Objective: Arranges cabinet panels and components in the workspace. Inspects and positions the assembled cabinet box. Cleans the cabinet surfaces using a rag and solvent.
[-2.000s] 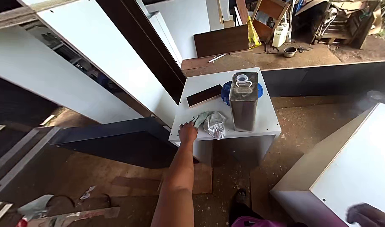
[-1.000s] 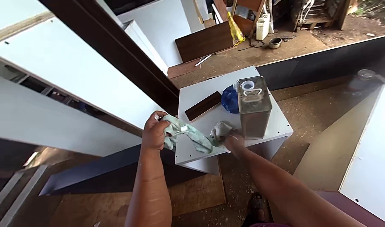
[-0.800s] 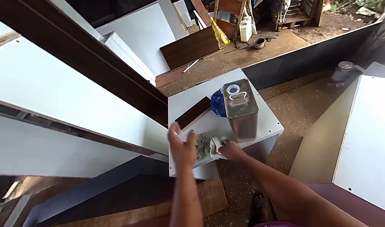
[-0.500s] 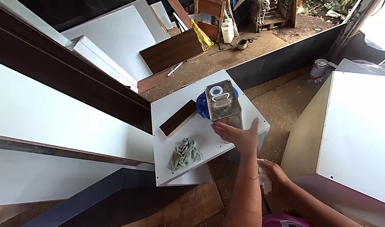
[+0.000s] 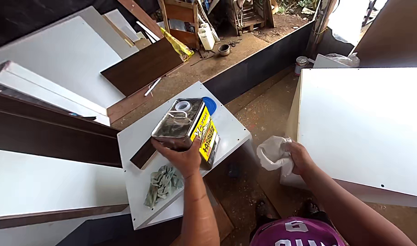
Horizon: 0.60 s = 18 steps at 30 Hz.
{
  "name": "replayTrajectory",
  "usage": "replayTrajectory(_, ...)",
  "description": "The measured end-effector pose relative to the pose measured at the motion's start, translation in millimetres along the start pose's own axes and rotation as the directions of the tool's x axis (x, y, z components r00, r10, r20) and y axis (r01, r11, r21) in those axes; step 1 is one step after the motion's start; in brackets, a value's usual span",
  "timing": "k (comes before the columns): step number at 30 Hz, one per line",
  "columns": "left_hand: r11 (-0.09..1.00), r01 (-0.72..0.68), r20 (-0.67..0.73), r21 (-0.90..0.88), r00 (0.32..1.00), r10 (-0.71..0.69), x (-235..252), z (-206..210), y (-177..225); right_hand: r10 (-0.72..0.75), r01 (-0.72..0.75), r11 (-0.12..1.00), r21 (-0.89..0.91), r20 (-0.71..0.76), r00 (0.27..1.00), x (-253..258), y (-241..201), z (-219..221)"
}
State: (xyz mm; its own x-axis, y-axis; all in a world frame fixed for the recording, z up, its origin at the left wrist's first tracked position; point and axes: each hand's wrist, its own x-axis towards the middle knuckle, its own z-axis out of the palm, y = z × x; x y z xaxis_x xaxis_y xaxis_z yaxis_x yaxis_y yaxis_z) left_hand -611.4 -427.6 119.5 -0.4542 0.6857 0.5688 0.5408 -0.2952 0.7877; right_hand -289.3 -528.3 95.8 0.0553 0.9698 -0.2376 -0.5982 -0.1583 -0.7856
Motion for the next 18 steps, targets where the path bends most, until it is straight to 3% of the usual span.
replayTrajectory(2, 0.996, -0.077, 0.162, -0.047, 0.983, 0.084, 3.1, -22.6, 18.7, 0.057, -0.053, 0.997, 0.053, -0.085, 0.995, 1.7, -8.3, 1.4)
replayTrajectory(5, 0.976, -0.106, 0.400, -0.189, 0.900, 0.175, 11.4, -53.5, 43.0, 0.123, -0.118, 0.988, 0.098, -0.049, 0.991, 1.8, -13.5, 0.4)
replayTrajectory(8, 0.953, -0.082, 0.615, -0.292, 0.747, 0.253, 22.2, -80.4, 58.3, 0.127, -0.123, 0.991, 0.048, -0.097, 0.987, -0.9, -18.3, 11.0)
replayTrajectory(11, 0.966, -0.153, 0.780, -0.208, 0.570, 0.258, 28.9, -95.3, 73.0, 0.117, -0.139, 0.984, -0.107, -0.191, 0.975, 0.2, -23.4, 21.0)
replayTrajectory(15, 0.964, -0.232, 0.900, -0.126, 0.383, 0.210, 31.5, -93.5, 88.3, 0.137, -0.195, 0.945, -0.261, -0.223, 0.965, -0.4, -17.7, 32.7)
replayTrajectory(18, 0.972, -0.196, 0.951, -0.131, 0.253, 0.179, 32.3, -84.2, 97.4, 0.158, -0.198, 0.953, -0.230, -0.180, 0.971, -4.7, -6.3, 37.1)
